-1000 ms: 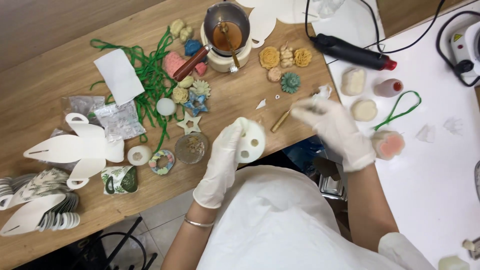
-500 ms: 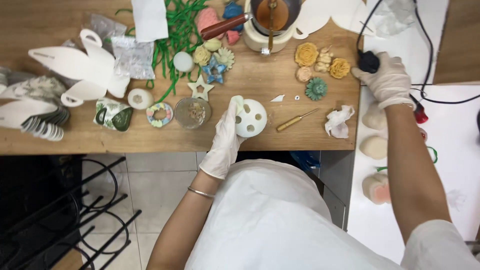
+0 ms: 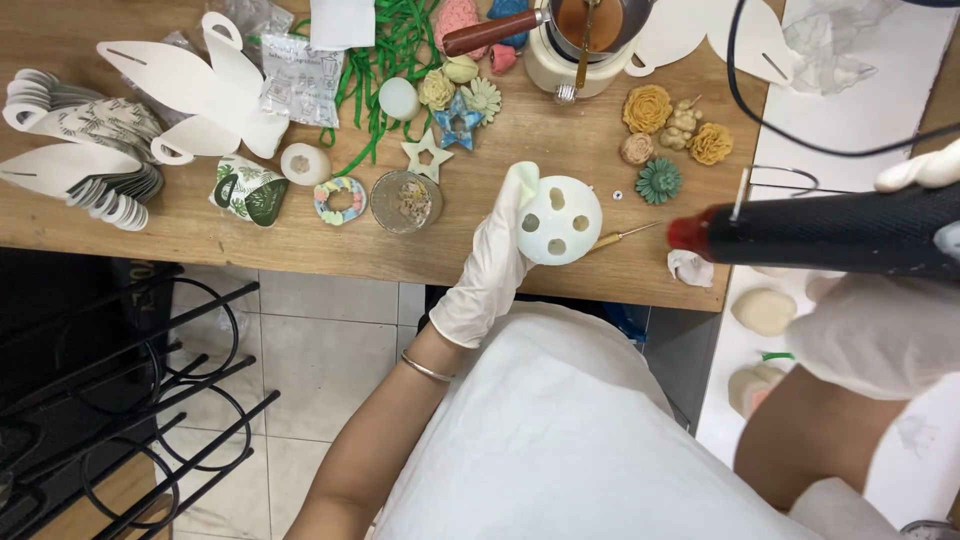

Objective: Cleaning and preparing a silicone candle mold with a heat gun and wipes.

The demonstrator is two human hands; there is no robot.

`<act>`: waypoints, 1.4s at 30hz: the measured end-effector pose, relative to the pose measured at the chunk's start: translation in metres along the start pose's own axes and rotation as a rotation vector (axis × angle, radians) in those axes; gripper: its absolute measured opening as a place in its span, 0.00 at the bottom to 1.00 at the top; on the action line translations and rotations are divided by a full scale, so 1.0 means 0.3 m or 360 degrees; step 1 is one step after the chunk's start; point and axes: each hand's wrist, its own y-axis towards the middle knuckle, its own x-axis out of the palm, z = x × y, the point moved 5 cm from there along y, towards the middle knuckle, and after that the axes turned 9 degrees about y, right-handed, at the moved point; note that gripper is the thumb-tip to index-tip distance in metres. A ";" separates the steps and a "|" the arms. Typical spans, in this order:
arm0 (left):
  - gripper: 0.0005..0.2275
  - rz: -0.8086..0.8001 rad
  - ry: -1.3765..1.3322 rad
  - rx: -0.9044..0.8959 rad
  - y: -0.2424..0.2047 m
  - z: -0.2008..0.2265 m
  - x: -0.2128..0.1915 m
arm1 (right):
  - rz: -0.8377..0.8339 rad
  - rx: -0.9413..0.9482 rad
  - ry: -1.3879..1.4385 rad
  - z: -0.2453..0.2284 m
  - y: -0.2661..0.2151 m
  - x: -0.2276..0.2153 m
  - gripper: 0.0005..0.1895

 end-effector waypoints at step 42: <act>0.46 -0.0421 -0.0047 0.0043 -0.056 0.086 -0.022 | -0.0152 -0.0190 0.1851 -0.027 0.003 0.223 0.19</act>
